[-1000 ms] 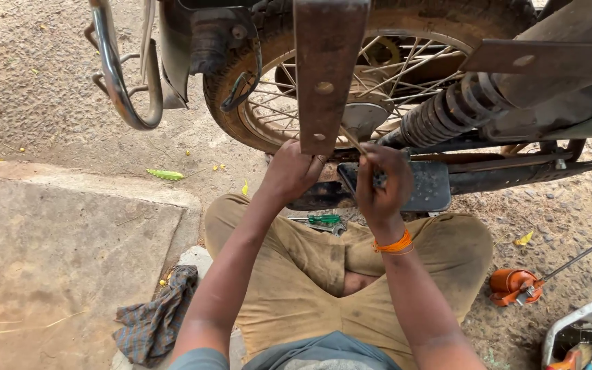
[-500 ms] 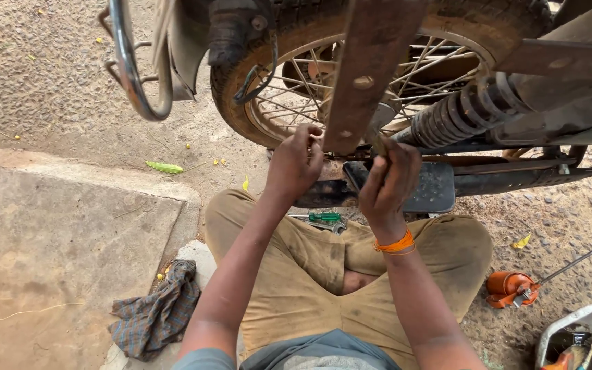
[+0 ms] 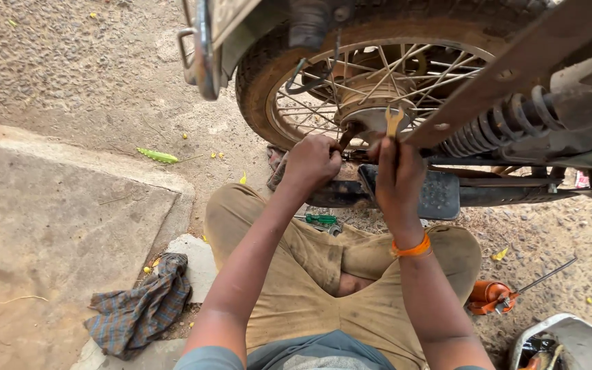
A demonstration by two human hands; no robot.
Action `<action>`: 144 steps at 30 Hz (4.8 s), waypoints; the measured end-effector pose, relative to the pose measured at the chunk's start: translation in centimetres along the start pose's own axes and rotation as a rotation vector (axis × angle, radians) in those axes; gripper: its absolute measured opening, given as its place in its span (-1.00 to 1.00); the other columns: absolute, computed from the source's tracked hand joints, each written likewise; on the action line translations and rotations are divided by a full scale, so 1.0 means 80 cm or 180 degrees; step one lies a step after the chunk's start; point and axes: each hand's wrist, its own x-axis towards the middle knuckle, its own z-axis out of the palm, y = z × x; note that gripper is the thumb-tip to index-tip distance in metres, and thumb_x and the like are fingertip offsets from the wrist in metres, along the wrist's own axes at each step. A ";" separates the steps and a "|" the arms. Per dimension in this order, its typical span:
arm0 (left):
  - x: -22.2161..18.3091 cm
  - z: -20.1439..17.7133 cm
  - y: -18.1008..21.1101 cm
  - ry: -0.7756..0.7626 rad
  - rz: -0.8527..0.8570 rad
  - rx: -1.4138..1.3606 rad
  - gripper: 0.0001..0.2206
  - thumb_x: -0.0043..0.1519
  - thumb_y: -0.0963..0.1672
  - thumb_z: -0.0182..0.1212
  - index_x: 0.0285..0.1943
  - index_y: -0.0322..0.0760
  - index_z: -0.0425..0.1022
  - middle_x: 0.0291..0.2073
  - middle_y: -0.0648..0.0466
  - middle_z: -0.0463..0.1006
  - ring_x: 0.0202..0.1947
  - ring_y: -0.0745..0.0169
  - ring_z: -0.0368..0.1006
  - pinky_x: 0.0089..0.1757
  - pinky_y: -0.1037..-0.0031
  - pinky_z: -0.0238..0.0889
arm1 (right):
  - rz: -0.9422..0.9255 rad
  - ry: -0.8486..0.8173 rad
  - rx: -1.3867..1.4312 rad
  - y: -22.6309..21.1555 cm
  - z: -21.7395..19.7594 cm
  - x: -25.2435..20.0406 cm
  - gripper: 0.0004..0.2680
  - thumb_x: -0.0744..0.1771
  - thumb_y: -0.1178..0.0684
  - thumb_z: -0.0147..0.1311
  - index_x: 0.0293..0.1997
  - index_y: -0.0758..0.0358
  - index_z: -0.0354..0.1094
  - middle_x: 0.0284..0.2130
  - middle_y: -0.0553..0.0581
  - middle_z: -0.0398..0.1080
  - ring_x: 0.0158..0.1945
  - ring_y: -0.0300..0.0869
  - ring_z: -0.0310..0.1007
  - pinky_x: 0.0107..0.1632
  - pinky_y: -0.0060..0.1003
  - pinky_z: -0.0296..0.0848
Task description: The person sits on the ground beside a motorcycle and works on the rear wheel hub and brake area. They use a spanner to loosen and turn fasteners at the hub, reposition the tool repeatedly, and later use a long T-handle wrench on components near the wheel and rear rack.
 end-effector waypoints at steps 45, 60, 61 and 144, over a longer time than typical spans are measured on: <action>-0.004 -0.013 0.001 -0.0303 -0.0387 -0.0119 -0.79 0.16 -0.08 0.14 -0.24 -0.16 0.69 -0.29 -0.08 0.66 -0.25 -0.09 0.60 -0.15 0.13 0.45 | 0.0732 -0.0142 0.0482 0.003 0.051 0.020 -0.86 0.51 0.10 -0.20 0.01 0.35 0.24 -0.27 0.14 0.50 -0.36 -0.27 0.45 -0.28 -0.35 0.46; -0.007 -0.011 -0.003 0.0083 -0.0263 -0.0119 -0.81 0.15 -0.06 0.20 -0.26 -0.27 0.59 -0.43 -0.14 0.61 -0.33 -0.13 0.59 -0.22 0.10 0.44 | 0.0882 -0.1092 -0.0288 0.041 0.093 0.066 -0.86 0.45 0.13 -0.19 -0.08 0.40 0.28 -0.46 0.15 0.52 -0.40 -0.17 0.63 -0.35 -0.31 0.62; -0.007 -0.014 -0.001 0.0037 -0.0311 -0.0134 -0.80 0.15 -0.06 0.19 -0.26 -0.27 0.60 -0.44 -0.14 0.61 -0.34 -0.12 0.59 -0.22 0.11 0.45 | 0.0854 -0.1059 -0.0310 0.038 0.092 0.064 -0.86 0.45 0.13 -0.18 -0.06 0.41 0.27 -0.48 0.15 0.51 -0.41 -0.17 0.62 -0.36 -0.31 0.60; -0.003 -0.008 -0.004 -0.0332 -0.0346 -0.0019 -0.73 0.17 -0.06 0.11 -0.05 -0.04 0.69 -0.23 -0.08 0.65 -0.21 -0.11 0.58 -0.15 0.11 0.43 | 0.1062 -0.1292 0.0155 0.052 0.084 0.048 -0.81 0.44 0.08 -0.10 -0.18 0.43 0.37 -0.55 0.18 0.49 -0.49 -0.20 0.57 -0.37 -0.25 0.56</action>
